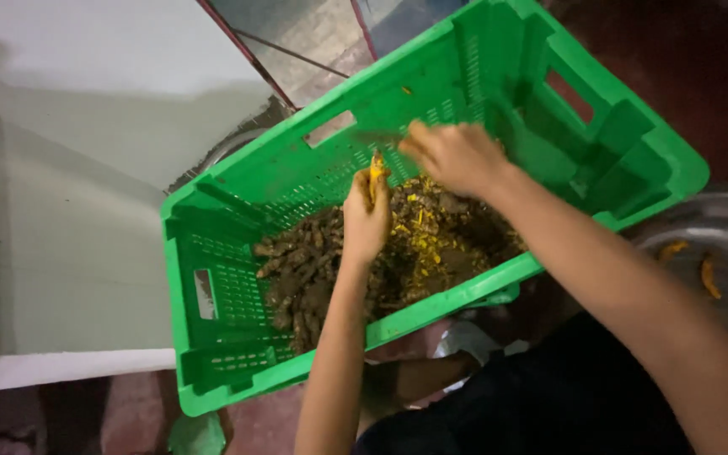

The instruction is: Peeling the skin off turmeric roots using a knife inside a plastic crate

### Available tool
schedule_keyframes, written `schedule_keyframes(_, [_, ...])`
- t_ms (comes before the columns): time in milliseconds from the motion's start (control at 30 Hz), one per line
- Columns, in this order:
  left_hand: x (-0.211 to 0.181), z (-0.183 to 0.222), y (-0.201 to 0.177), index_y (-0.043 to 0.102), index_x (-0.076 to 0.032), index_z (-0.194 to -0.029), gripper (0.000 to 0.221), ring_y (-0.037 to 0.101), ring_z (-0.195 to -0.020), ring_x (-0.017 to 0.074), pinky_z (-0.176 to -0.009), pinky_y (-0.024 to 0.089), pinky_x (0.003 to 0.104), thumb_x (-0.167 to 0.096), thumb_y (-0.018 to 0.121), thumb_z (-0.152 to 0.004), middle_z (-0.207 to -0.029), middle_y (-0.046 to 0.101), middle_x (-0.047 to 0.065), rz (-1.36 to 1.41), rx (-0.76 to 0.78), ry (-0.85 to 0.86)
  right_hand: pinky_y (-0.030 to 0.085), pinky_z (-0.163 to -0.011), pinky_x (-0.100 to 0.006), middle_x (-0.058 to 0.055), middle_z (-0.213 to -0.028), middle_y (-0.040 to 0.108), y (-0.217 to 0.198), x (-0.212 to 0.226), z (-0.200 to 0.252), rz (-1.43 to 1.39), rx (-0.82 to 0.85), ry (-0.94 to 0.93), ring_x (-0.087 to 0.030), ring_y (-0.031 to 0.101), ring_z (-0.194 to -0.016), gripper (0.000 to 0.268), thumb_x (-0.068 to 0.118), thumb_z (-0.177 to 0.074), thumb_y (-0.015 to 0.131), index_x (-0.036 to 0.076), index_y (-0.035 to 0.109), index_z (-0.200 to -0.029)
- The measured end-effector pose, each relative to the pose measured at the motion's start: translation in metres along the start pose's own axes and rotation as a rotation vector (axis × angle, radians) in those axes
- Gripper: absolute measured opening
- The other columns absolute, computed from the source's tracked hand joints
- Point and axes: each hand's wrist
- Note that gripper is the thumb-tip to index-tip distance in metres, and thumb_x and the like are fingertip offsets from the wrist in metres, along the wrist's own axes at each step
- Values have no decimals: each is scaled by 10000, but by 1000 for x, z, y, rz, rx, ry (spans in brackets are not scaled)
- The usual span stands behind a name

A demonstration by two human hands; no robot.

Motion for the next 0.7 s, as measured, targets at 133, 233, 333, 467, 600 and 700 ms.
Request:
schedule_keyframes(133, [80,-21,7,562,-18,-1225,216,574,-1040,194,-889,536,448,-152,460,-1090,-1067,660,157,278,47,-7,563,-780,-609,-194,-957,759,-5,20,3,-190,113,-146,-450,720,-871,333,462,-1064,453,206,597,-1221])
schedule_keyframes(233, [18,-11,0,558,39,-1280,271,644,-1168,440,-995,491,570,-91,484,-1053,-1154,656,313,85,34,30,560,-720,-631,-196,-951,761,-5,27,2,-163,120,-205,-489,720,-808,353,477,-1058,414,211,590,-1207])
schedule_keyframes(333, [4,-5,0,558,11,-1250,290,655,-1031,521,-845,476,615,-160,482,-1028,-1003,679,328,-50,27,-34,591,-671,-552,-154,-912,761,1,24,4,54,36,-241,-435,743,-724,407,529,-1086,364,249,596,-1268])
schedule_keyframes(467, [12,-5,1,591,-17,-1053,224,692,-838,414,-730,495,553,-225,513,-1020,-867,685,278,-129,-15,-115,607,-603,-477,-116,-861,751,5,19,1,125,-10,-275,-377,753,-661,375,509,-1108,377,261,595,-1285])
schedule_keyframes(600, [-41,14,2,562,70,-1169,339,655,-968,556,-788,470,625,-229,454,-1051,-1006,671,395,-73,-27,-137,590,-607,-465,-117,-778,721,16,1,-7,154,19,-75,-367,736,-645,383,555,-1134,318,262,562,-1175])
schedule_keyframes(700, [-61,12,-4,545,71,-1229,355,628,-1079,605,-864,480,664,-221,432,-1062,-1104,667,419,-68,-42,-98,586,-647,-543,-150,-742,710,11,-12,-12,164,-8,58,-436,741,-695,360,559,-1132,359,234,507,-1089])
Point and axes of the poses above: each hand's wrist, its own z-axis away from the middle knuckle, its own y-axis out of the palm, x = y × z
